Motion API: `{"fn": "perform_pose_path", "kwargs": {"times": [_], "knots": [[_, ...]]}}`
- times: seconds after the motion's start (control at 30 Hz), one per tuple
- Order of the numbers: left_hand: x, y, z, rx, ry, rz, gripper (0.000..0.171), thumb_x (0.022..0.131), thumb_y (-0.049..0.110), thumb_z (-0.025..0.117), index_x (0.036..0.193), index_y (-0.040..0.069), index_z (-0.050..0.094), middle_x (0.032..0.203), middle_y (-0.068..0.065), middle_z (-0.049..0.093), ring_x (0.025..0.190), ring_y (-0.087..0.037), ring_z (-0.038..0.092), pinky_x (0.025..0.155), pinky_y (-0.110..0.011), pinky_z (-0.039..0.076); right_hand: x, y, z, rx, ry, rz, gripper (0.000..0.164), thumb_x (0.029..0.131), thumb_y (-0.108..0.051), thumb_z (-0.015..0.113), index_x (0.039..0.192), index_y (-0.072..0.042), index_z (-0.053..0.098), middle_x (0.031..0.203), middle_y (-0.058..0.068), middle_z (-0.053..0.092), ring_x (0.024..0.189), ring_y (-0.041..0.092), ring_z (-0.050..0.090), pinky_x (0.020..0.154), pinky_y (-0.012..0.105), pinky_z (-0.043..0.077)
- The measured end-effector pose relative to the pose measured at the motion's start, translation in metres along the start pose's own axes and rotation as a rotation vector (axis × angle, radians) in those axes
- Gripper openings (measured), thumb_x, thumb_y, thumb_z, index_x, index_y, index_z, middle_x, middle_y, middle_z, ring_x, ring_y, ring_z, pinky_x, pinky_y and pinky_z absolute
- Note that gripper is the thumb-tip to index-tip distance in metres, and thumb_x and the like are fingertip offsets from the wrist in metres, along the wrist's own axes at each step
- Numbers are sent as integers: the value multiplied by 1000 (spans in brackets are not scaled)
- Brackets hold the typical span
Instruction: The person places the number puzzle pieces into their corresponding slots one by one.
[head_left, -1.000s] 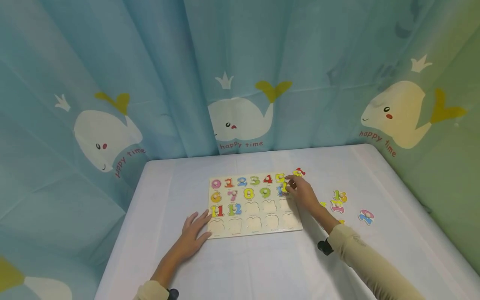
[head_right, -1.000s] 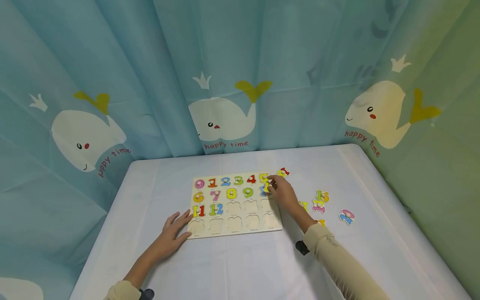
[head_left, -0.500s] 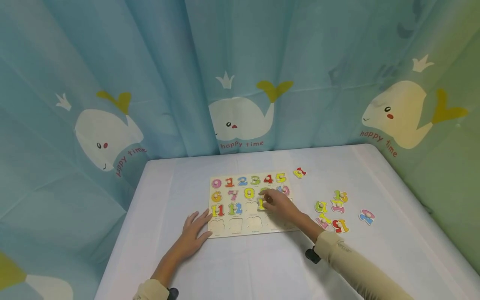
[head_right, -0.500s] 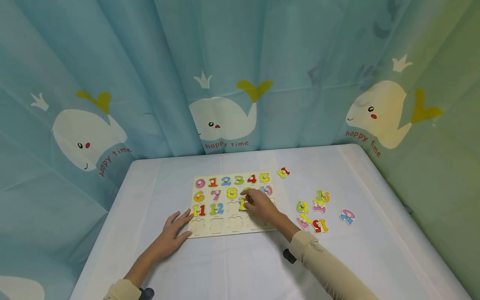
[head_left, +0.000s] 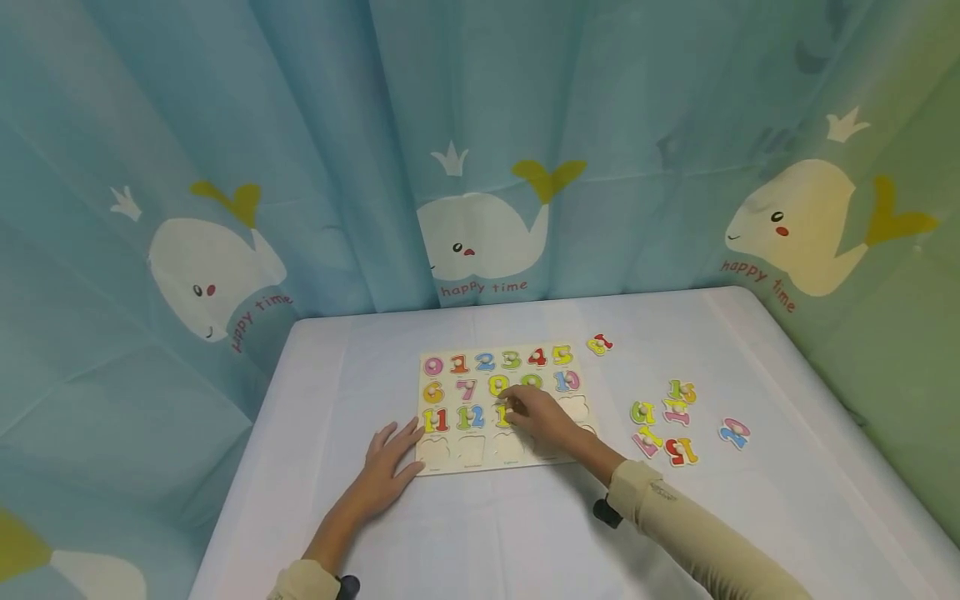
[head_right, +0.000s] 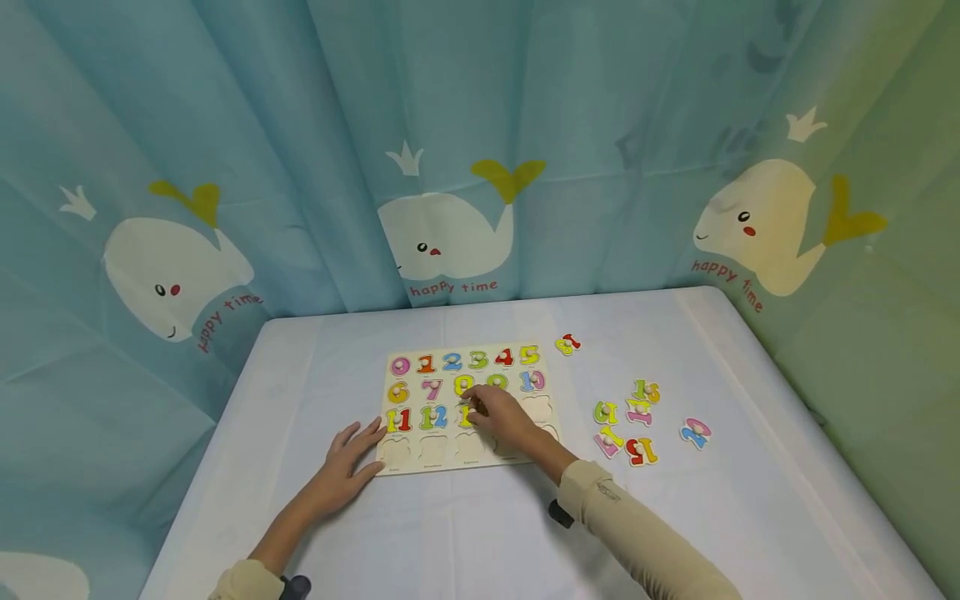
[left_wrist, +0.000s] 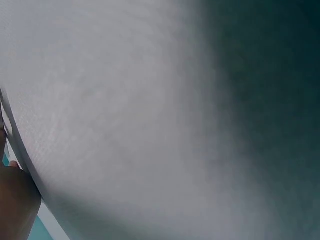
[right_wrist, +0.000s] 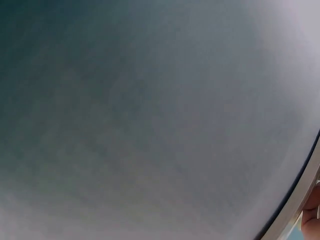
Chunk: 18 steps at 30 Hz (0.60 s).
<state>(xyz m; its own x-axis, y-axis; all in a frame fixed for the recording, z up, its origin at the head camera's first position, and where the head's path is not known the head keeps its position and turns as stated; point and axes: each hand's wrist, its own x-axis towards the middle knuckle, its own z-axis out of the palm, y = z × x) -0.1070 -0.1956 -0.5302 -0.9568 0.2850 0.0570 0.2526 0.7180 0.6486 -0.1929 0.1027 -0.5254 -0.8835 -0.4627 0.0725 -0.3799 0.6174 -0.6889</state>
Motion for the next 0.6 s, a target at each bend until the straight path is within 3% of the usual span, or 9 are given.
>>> {"fn": "perform_pose_path", "kwargs": {"times": [0.33,0.6], "knots": [[-1,-2,0,-1,-26,-29,53,89,20,63,139,12,47,151,-3,32,138,-33,14,105,-62,16,4,-2,2,-31,-27,-27,28,88,-14,67,116,-8,61,98,-5,59,89,10,53,82,30,48],[1,-3,1,7,-23,-9,53,90,22,63,139,11,47,150,-3,32,138,-34,14,107,-60,11,4,-3,3,-39,-31,-27,28,88,-13,66,116,-8,61,98,-4,60,88,10,54,82,30,48]]}}
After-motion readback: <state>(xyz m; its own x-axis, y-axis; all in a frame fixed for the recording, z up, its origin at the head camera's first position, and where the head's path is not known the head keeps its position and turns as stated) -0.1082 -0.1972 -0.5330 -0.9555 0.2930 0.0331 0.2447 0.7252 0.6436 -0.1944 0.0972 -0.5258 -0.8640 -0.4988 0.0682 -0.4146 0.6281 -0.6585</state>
